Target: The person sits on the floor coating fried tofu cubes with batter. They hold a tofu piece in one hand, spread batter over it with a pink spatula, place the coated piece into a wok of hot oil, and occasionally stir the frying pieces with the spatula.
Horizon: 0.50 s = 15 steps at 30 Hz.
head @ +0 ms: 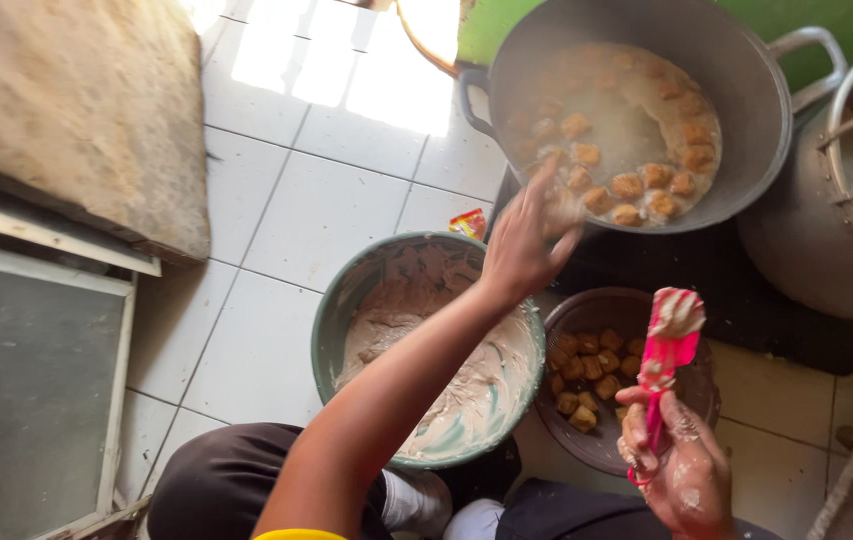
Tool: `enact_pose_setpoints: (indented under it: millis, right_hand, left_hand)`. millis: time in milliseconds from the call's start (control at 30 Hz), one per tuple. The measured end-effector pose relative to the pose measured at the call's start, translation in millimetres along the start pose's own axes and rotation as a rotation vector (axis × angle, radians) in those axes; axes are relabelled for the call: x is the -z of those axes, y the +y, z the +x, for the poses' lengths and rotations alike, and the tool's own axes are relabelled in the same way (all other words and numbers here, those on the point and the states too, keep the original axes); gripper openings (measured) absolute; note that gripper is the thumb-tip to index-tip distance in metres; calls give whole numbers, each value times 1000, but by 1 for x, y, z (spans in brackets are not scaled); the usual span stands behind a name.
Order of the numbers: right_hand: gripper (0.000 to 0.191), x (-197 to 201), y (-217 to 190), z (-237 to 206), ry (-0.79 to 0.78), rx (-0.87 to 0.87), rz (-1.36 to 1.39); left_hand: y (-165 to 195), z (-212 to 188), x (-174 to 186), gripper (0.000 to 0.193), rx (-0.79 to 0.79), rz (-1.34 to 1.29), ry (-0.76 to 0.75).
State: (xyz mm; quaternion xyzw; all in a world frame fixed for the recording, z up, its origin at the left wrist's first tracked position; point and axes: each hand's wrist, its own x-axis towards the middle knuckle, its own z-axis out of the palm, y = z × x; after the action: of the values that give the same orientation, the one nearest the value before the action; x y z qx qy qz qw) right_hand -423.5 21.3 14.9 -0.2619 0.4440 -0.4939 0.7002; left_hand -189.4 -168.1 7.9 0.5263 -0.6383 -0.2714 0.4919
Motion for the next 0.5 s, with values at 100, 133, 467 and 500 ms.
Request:
enact_pose_setpoints:
  millis: [100,133,467,500]
  right_hand:
    - [39,16,-10,0,100,148,31]
    - [33,21,-15,1,118,205,31]
    - [28,108,8,122,472,310,-181]
    - [35,118,26,135,603,261,-319]
  left_hand:
    - [14,37,-14,85,-126,105,170]
    - [17,42,-10,83,-56,51,119]
    - [26,-75,87,67,263,100,-286]
    - [27,-90,96,66,185,39,-292]
